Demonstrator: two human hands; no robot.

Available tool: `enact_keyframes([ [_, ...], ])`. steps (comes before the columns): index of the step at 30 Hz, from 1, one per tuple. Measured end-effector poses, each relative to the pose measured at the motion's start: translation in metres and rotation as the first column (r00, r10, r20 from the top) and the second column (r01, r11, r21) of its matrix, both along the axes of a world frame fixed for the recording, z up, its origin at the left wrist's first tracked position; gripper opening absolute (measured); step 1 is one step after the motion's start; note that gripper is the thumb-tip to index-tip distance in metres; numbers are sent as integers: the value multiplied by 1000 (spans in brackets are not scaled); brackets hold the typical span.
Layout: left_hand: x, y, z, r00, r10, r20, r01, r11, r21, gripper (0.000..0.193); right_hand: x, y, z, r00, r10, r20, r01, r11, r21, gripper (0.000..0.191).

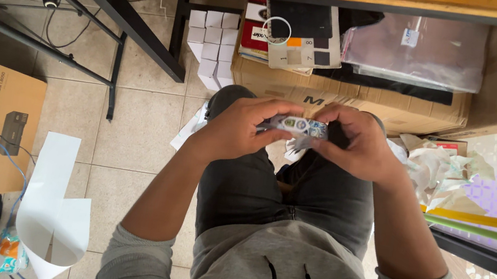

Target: The person sits and peels white backing paper off small blue printed fabric pieces one at a time, pressing each piece flat on their lap, then stacks the peeled pieces on the workbench and drops the torn backing paper scraps onto a pile on the floor.

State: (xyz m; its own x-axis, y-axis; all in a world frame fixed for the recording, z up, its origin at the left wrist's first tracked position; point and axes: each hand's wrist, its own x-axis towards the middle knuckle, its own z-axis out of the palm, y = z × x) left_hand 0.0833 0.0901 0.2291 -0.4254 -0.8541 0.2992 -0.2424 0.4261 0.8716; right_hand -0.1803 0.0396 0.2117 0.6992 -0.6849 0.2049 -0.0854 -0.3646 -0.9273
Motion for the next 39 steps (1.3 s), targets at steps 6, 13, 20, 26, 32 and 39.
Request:
enact_keyframes([
  [6,7,-2,40,996,12,86,-1,992,-129,37,9,-16,28,971,165,172,-230,835,500,19],
  [13,-38,-3,63,838,39,-544,-185,958,-217,67,43,-17,133,842,54,537,-334,833,440,17],
  [20,-60,11,-11,798,8,-602,108,982,157,34,45,-16,180,763,-170,624,-146,895,422,9],
  [26,-6,29,-88,787,-68,-614,373,845,384,24,-3,-55,197,752,-326,573,-47,840,540,17],
  [32,51,23,-120,820,133,-557,275,761,587,41,-42,-109,173,829,-413,377,68,744,665,14],
  [39,107,-6,-131,824,160,-544,172,844,508,48,-62,-215,102,891,-340,301,45,725,687,5],
])
